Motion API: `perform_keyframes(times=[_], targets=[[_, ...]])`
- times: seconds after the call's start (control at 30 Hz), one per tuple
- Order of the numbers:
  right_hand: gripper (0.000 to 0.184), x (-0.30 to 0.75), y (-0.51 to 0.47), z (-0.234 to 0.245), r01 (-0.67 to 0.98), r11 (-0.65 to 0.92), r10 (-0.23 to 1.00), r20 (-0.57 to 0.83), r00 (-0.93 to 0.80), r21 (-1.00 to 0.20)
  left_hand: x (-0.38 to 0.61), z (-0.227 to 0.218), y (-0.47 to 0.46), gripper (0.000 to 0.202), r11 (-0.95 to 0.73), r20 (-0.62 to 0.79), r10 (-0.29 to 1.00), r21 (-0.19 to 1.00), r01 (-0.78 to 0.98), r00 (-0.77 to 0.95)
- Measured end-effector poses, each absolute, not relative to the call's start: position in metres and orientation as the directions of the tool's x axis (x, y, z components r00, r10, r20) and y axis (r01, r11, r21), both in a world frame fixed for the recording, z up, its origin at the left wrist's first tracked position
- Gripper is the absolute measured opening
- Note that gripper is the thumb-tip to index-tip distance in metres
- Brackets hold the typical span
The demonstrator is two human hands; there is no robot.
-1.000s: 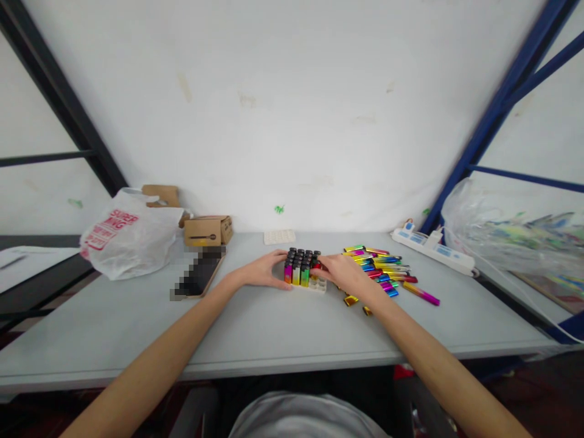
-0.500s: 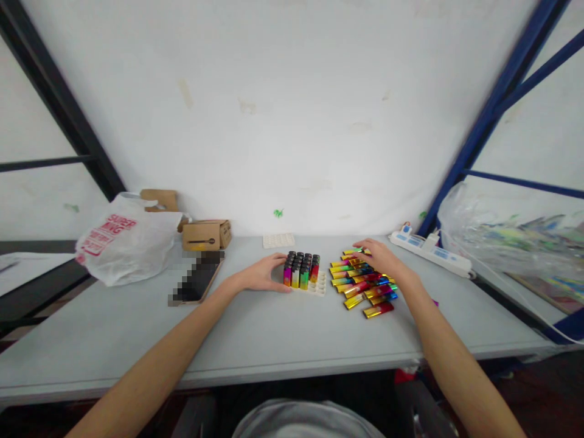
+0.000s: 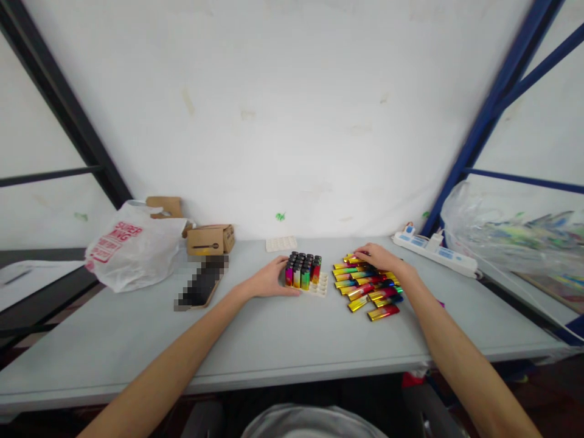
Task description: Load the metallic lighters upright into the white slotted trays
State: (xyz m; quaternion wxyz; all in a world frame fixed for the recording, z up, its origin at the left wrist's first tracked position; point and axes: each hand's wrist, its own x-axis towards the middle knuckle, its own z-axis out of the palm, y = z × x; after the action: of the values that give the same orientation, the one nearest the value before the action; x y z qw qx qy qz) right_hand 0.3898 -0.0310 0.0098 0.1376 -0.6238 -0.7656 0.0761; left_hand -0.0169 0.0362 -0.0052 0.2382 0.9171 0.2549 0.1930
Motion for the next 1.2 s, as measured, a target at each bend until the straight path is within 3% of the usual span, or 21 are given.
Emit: perform_keyframes(times=[0.23, 0.53, 0.7, 0.97, 1.1, 1.2], targets=[[0.038, 0.383, -0.042, 0.017, 0.920, 0.245, 0.954, 0.244, -0.173, -0.305, -0.015, -0.005, 0.039, 0.087, -0.784, 0.279, 0.540, 0.509, 0.355, 0.794], [0.041, 0.376, -0.047, 0.013, 0.918, 0.177, 0.958, 0.277, -0.077, -0.356, -0.019, -0.007, 0.046, 0.090, -0.783, 0.274, 0.558, 0.488, 0.386, 0.783], [0.039, 0.371, -0.051, 0.012, 0.864, 0.189, 0.921, 0.390, 0.009, -0.466, -0.018, -0.009, 0.044, 0.090, -0.772, 0.287, 0.578, 0.496, 0.398, 0.764], [0.049, 0.336, -0.046, 0.018, 0.484, 0.346, 0.881, 0.456, 0.126, -0.804, -0.016, -0.004, 0.041, 0.086, -0.761, 0.277, 0.594, 0.499, 0.416, 0.755], [0.051, 0.308, -0.045, 0.018, 0.225, 0.327, 0.902, 0.374, 0.216, -0.918, -0.015, -0.003, 0.041, 0.081, -0.753, 0.280, 0.609, 0.499, 0.429, 0.742], [0.052, 0.289, -0.049, 0.016, 0.047, 0.272, 0.947, 0.276, 0.163, -0.961, -0.014, -0.003, 0.041, 0.079, -0.753, 0.286, 0.612, 0.498, 0.431, 0.737]])
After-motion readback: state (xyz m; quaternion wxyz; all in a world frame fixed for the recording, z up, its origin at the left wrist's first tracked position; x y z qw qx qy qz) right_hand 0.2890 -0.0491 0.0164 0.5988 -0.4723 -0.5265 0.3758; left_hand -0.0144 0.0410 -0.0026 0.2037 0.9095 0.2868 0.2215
